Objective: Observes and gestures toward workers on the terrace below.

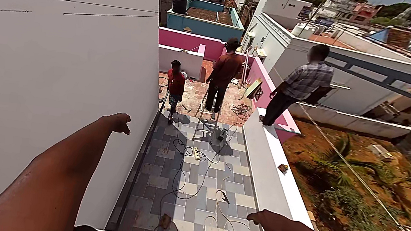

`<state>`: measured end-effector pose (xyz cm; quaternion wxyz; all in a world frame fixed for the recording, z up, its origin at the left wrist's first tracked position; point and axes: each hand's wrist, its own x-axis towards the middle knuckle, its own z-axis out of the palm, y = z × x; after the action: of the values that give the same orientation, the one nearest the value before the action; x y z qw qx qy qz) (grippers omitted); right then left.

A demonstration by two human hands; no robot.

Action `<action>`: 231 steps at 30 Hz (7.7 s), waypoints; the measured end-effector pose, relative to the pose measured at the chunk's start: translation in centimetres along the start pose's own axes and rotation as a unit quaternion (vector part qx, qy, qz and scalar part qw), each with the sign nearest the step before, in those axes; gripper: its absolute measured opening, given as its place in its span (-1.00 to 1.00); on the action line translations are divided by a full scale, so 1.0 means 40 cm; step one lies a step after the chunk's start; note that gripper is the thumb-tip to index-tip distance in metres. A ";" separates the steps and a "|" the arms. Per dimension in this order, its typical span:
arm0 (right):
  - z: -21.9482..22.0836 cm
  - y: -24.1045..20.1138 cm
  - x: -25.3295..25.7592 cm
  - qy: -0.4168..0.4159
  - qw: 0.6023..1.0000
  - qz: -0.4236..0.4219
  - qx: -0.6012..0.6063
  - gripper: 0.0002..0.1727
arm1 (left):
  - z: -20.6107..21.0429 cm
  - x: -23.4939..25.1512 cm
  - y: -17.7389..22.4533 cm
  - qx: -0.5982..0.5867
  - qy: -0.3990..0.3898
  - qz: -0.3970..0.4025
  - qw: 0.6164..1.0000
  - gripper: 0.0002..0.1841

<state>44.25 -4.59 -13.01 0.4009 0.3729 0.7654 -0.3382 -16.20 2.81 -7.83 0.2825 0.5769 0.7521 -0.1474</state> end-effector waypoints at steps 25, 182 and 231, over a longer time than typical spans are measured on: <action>-0.006 -0.005 -0.007 0.007 1.000 0.002 0.008 -0.21 | 0.003 0.015 -0.001 0.010 0.001 -0.006 1.000 -0.21; 0.000 -0.008 -0.010 0.003 1.000 0.008 0.004 -0.22 | 0.005 -0.005 -0.015 0.003 0.011 0.008 1.000 -0.23; -0.007 -0.029 -0.029 0.037 0.999 0.015 -0.025 -0.45 | 0.010 -0.004 -0.028 -0.007 0.015 -0.001 1.000 -0.24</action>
<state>43.63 -5.27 -11.63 0.3866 0.3870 0.7819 -0.2990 -17.15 2.13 -8.17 0.2749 0.5764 0.7579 -0.1334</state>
